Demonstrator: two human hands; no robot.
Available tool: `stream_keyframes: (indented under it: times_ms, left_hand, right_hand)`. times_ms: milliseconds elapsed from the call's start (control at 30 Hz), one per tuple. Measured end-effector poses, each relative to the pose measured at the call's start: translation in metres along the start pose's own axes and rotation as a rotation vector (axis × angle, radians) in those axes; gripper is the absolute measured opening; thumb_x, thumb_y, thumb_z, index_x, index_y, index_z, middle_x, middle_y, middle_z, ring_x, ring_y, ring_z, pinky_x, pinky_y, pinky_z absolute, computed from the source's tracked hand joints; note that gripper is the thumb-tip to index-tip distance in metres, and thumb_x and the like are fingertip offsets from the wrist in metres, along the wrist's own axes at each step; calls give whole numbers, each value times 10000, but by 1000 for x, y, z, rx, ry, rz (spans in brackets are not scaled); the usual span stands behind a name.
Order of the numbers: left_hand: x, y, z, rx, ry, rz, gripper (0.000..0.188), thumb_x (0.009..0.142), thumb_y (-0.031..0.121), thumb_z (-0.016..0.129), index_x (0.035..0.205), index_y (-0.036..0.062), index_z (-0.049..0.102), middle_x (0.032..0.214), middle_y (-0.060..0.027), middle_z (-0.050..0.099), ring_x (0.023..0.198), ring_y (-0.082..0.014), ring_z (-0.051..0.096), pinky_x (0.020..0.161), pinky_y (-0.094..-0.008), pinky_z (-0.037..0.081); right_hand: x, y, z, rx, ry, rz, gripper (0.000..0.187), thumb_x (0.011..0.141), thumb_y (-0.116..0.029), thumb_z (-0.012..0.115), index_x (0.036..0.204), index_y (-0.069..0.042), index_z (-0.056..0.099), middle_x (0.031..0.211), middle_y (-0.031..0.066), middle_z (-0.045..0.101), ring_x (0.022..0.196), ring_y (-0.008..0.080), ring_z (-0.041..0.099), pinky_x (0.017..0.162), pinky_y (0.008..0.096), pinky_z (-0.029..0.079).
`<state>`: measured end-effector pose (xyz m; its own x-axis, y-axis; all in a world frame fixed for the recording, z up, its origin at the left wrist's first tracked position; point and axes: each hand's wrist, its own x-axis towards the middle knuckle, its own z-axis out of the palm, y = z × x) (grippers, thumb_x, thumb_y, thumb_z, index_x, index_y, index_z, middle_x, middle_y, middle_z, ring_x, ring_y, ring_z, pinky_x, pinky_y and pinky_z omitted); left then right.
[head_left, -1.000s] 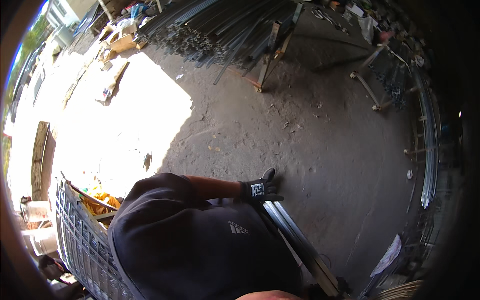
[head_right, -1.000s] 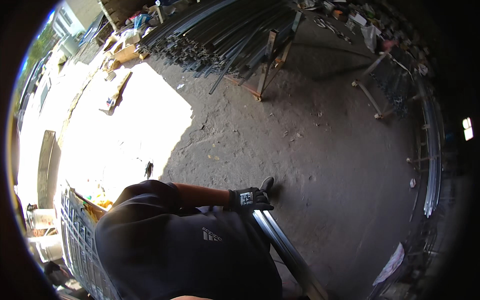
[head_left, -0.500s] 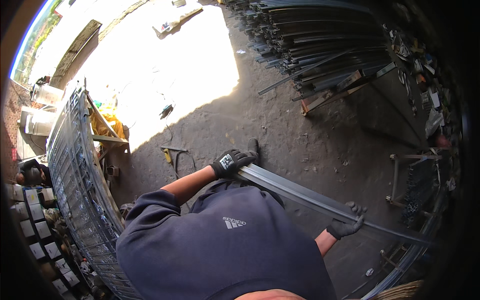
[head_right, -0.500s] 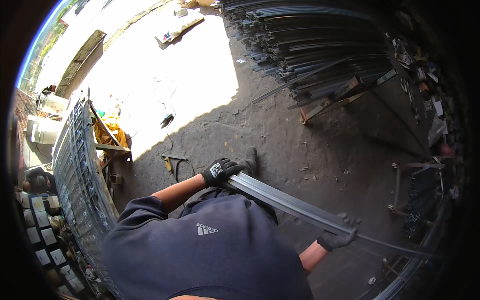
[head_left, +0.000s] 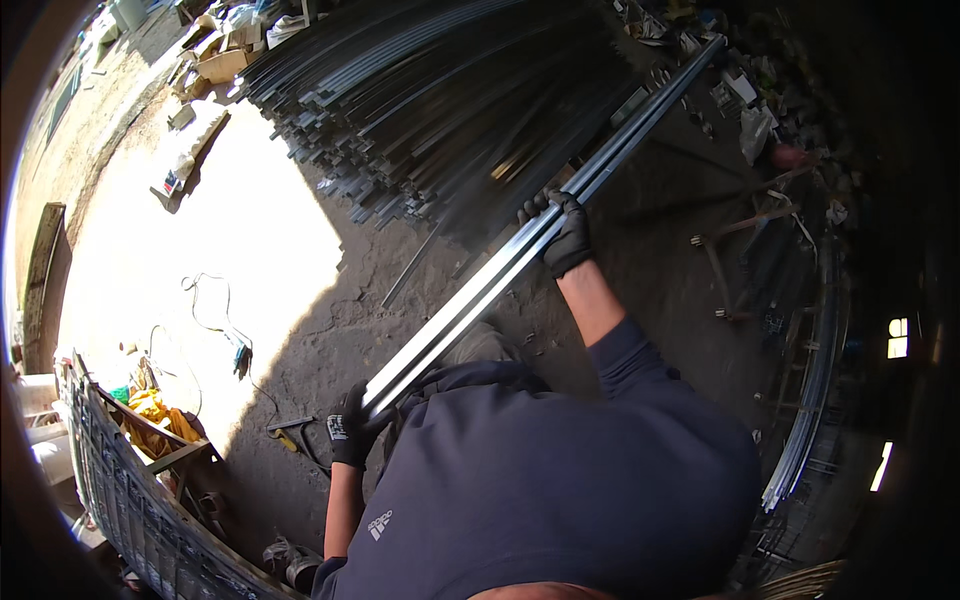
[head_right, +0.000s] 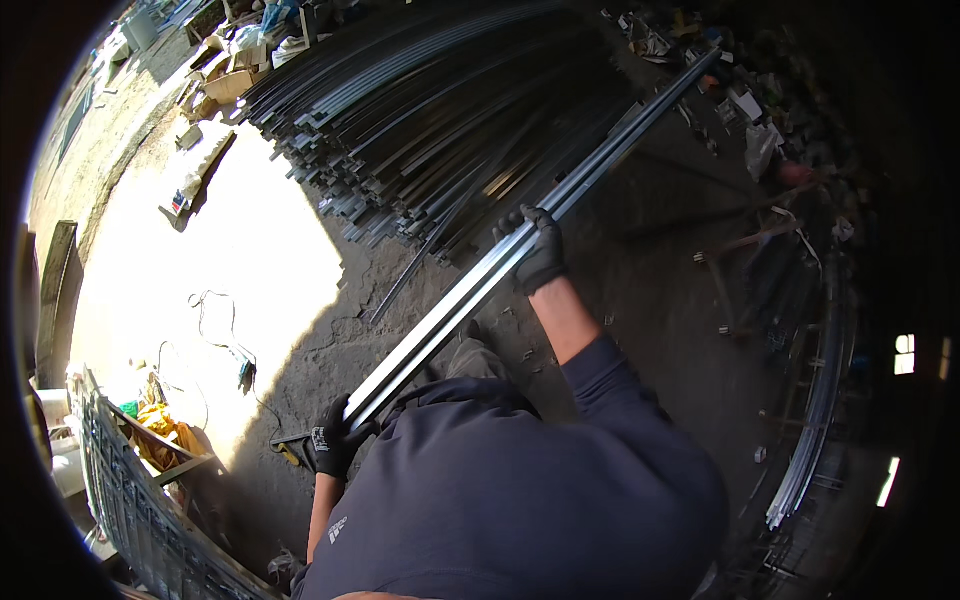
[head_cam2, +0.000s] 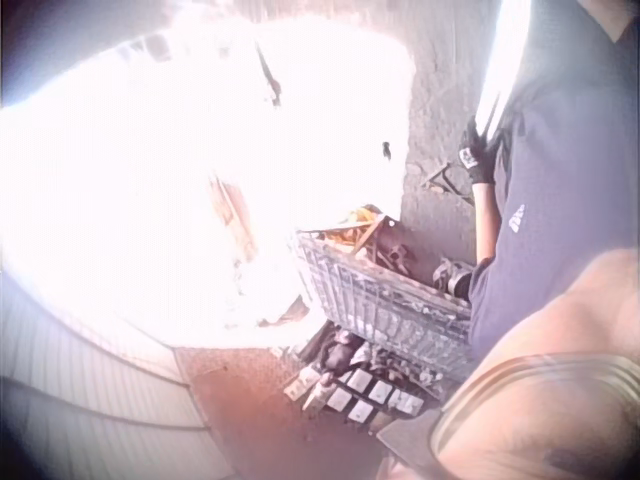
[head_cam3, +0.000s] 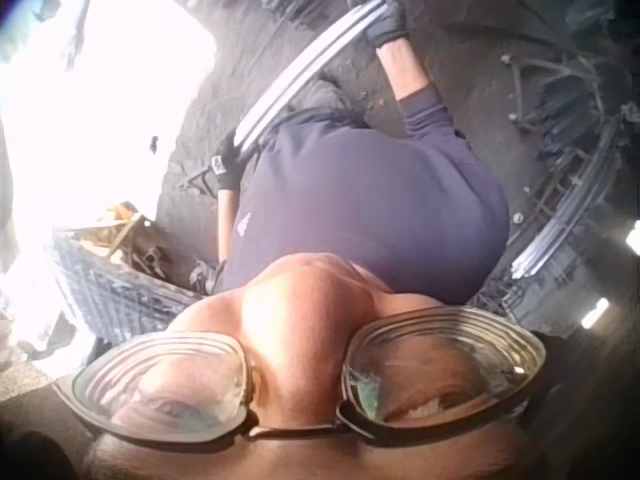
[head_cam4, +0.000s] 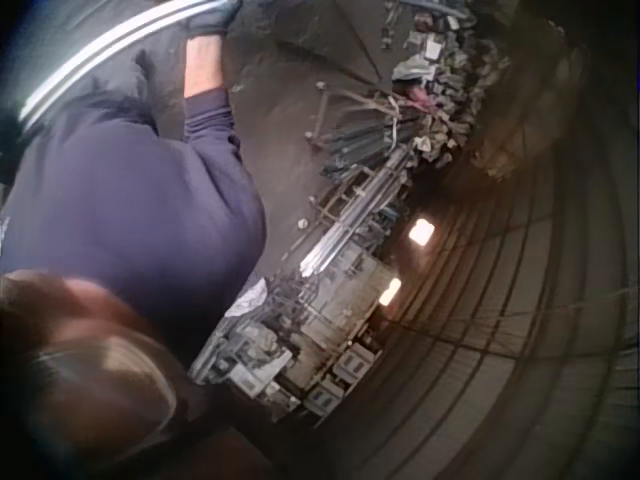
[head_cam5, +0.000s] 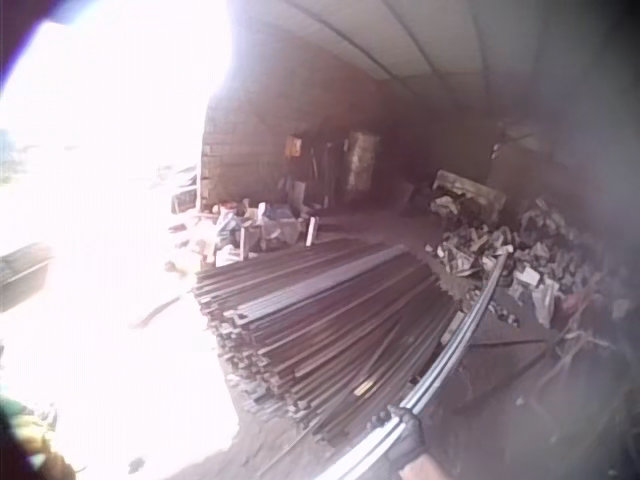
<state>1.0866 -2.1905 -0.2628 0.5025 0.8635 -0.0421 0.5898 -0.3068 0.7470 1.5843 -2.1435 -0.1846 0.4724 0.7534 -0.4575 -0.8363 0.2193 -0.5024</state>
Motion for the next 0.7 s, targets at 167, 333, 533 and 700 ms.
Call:
stream_keyframes:
  times_ms: [167,333,533,700]
  left_hand:
    - [108,32,49,-43,-117,-190,695,722,473,773,1251,78,559,1049,-209,669,934,-374,663,764,-449,527]
    - [197,59,120,73,-430,-452,626,790,463,668,1285,98,551,1025,-218,661,909,-386,656,809,-464,510]
    - [252,58,166,17,-266,-402,687,722,580,706,1167,65,615,1247,-199,581,1203,-354,530,946,-473,469]
    - [245,6,208,343,371,-961,746,878,680,445,1377,128,499,1460,-155,426,1369,-319,360,1128,-533,232]
  right_hand:
    - [201,-25,-46,-130,125,116,171,839,-228,644,790,-81,570,747,51,619,709,249,629,768,415,536]
    - [373,-50,-124,-379,333,349,204,802,-330,584,801,-126,592,735,51,632,838,249,645,841,447,530]
    - [488,-76,-187,-414,655,480,205,829,-275,522,962,-150,613,955,90,672,967,247,618,908,494,466]
    - [516,-67,-172,-601,655,438,460,888,-399,520,1305,-207,512,1314,96,589,1229,196,514,956,541,404]
